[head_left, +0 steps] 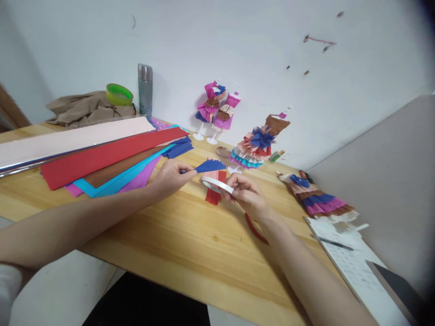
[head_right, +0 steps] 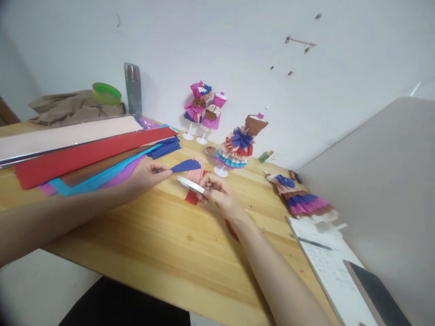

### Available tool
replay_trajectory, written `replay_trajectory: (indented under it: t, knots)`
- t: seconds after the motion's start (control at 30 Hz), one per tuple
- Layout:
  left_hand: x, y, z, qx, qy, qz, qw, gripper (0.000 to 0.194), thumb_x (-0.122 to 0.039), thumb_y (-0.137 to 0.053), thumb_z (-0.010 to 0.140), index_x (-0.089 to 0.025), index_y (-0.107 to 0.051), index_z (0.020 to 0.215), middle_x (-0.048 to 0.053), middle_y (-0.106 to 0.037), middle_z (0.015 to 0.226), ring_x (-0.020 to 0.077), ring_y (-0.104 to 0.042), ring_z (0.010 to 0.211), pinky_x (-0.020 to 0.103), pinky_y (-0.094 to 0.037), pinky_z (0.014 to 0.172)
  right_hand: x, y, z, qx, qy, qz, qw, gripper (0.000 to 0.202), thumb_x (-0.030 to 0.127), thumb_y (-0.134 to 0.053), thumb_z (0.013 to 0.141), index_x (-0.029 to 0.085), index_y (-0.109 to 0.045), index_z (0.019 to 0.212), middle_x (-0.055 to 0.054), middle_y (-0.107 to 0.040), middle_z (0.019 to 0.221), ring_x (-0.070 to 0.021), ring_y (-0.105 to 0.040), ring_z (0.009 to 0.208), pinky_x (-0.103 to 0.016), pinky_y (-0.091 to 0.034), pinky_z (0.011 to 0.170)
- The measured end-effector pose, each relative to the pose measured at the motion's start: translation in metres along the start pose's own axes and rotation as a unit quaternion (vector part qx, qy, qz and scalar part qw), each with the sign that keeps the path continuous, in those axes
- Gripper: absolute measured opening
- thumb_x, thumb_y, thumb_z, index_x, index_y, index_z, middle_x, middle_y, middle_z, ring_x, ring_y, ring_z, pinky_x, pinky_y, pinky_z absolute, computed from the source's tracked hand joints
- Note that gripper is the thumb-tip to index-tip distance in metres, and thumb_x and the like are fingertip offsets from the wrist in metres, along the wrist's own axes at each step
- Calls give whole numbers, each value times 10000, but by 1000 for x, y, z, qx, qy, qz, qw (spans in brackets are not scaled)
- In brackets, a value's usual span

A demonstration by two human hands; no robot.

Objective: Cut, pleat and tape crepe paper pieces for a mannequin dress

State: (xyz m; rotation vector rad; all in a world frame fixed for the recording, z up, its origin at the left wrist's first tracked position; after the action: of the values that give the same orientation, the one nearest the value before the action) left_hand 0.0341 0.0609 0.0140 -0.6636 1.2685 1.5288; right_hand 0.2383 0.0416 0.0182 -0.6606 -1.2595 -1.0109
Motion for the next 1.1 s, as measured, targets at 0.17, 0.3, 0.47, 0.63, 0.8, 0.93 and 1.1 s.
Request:
replay_trajectory:
  t: [0.17, 0.3, 0.47, 0.63, 0.8, 0.93, 1.1]
  knots:
    - [6, -1, 1, 5, 8, 0, 1000, 247, -321, -560, 743, -177, -581, 543, -29, -424, 490, 119, -400, 541, 260, -283, 508, -1, -3, 0, 10, -1, -8, 1000, 86, 262, -623, 651, 186, -596, 681, -2, -597, 576, -117, -475, 485, -241, -340, 463]
    - [6, -2, 1, 6, 10, 9, 1000, 232, -304, -556, 739, -177, -594, 549, -30, -418, 484, 117, -395, 539, 259, -280, 505, 7, -3, -2, 12, 15, -78, 997, 52, 234, -584, 643, 192, -590, 674, 10, -557, 582, -114, -437, 495, -244, -323, 475]
    - [0, -1, -1, -3, -16, 58, 998, 247, -301, -539, 755, -174, -575, 547, -36, -394, 498, 109, -347, 536, 268, -230, 509, 26, -7, -7, -14, 64, -195, 979, 35, 232, -543, 669, 204, -545, 650, 9, -529, 613, -135, -442, 570, -262, -334, 535]
    - [1, 1, 1, -19, -43, 98, 994, 311, -312, -504, 786, -169, -503, 509, -37, -346, 509, 100, -315, 531, 279, -204, 519, 32, -16, -9, 17, 83, -236, 968, 42, 216, -515, 673, 200, -551, 657, 7, -556, 621, -141, -454, 585, -268, -332, 554]
    - [8, 4, 4, -35, -4, 51, 998, 285, -348, -526, 755, -175, -561, 531, -31, -420, 508, 112, -364, 538, 265, -250, 518, 29, -22, -11, 41, 104, -243, 963, 53, 204, -498, 710, 201, -534, 672, 5, -566, 632, -140, -475, 594, -260, -348, 561]
    - [11, 5, 3, -40, 16, 11, 999, 288, -394, -549, 771, -168, -609, 603, -34, -459, 532, 112, -378, 545, 253, -278, 520, 18, -40, -12, 68, 126, -289, 947, 56, 158, -497, 719, 205, -509, 691, 20, -520, 620, -128, -457, 575, -253, -364, 555]
    - [10, 7, 3, -62, -27, 23, 997, 289, -406, -566, 795, -160, -653, 672, -26, -539, 594, 121, -444, 598, 243, -325, 546, 3, -70, -14, 138, 205, -362, 899, 137, 122, -519, 802, 185, -627, 857, -63, -634, 847, -183, -586, 786, -320, -480, 725]
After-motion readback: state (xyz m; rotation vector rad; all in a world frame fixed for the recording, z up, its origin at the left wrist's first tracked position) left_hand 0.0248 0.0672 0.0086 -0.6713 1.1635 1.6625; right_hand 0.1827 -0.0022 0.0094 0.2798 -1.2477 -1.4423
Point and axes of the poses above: each hand's wrist, its own z-axis towards the middle knuckle, its own y-axis out of the back of the hand, x = y × z, the point moved 5 cm from there along z, towards the middle knuckle
